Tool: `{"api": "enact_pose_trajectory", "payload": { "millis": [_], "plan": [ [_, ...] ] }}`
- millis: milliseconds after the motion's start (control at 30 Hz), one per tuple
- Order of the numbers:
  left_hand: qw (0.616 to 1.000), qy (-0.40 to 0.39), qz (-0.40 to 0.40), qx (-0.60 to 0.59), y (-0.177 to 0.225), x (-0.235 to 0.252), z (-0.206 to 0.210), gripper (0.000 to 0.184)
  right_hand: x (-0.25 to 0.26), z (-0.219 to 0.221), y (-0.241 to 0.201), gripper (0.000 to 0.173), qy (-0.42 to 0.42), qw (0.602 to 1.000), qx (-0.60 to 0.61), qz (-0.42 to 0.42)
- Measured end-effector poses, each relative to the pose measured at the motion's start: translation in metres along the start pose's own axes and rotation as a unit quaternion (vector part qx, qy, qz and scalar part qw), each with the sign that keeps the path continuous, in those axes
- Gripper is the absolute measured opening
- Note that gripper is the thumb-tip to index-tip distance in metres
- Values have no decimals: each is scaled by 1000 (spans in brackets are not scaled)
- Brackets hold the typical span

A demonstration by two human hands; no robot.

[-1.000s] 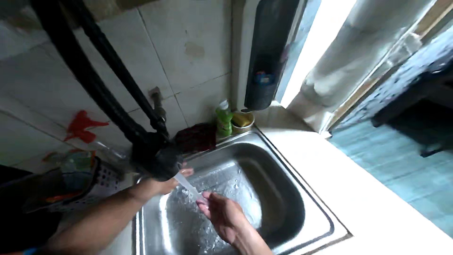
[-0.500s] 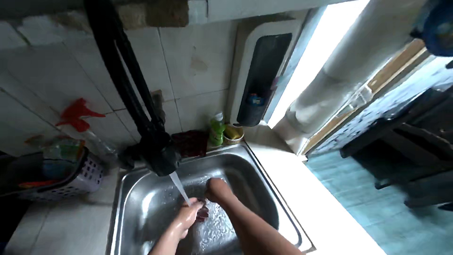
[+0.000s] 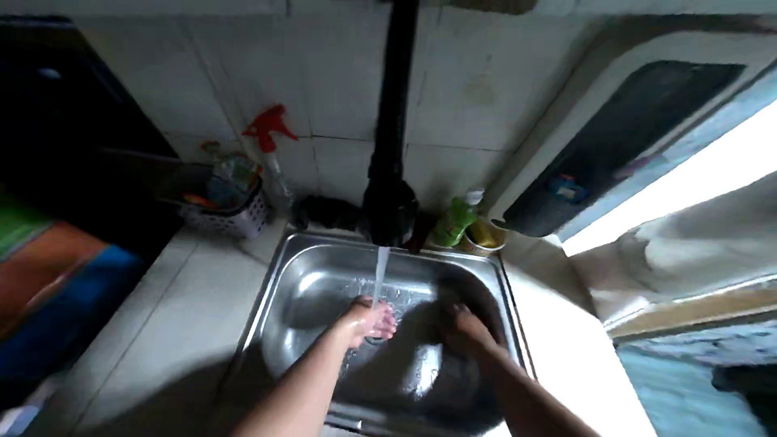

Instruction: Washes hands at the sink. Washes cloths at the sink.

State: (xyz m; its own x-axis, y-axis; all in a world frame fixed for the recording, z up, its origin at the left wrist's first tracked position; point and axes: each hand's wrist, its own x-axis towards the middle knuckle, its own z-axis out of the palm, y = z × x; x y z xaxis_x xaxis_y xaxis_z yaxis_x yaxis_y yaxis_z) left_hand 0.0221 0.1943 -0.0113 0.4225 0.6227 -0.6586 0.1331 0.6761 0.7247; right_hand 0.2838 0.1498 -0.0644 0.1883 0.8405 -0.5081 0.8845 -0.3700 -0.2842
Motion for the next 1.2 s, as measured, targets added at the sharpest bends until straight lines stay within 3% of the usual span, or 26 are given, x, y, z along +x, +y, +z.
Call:
{"api": "enact_pose_trajectory", "payload": {
  "millis": [100,167,233,300,433,533,633,767,833,900,1033,1133,1200],
  "plan": [
    [1000,15,0,-24,0,-4,9,30,-7,64,-31,85,70,995,-76,-2],
    [999,33,-1,-27,-1,-7,13,29,-1,97,-57,75,93,988,-86,-91],
    [998,49,0,-30,-6,-7,17,29,-3,103,-85,64,20,978,-69,-198],
    [996,78,19,-48,-8,-5,18,23,-4,88,-108,56,-39,968,-11,-246],
    [979,106,50,-164,0,-4,25,22,-18,37,-125,43,-54,983,110,-137],
    [990,110,40,-73,11,-12,31,34,-17,-9,-129,28,131,987,76,-60],
    [991,117,28,67,5,-20,23,42,3,-62,-141,37,258,959,3,-119],
    [992,91,-7,83,-13,-27,7,39,55,-97,-148,55,197,952,-82,-221],
    [992,93,-34,84,-22,-33,2,63,83,-92,-143,69,155,956,-89,-233],
    [992,87,-47,78,-28,-40,-3,77,87,-80,-141,64,138,960,-120,-214],
    [992,118,39,-3,-25,-41,-4,50,51,-59,-143,52,161,957,-136,-201],
    [982,120,88,-114,-15,-37,0,70,1,-20,-143,51,151,965,-47,-209],
    [971,123,54,-196,-12,-32,5,73,-41,10,-146,38,119,973,11,-198]
  ]
}}
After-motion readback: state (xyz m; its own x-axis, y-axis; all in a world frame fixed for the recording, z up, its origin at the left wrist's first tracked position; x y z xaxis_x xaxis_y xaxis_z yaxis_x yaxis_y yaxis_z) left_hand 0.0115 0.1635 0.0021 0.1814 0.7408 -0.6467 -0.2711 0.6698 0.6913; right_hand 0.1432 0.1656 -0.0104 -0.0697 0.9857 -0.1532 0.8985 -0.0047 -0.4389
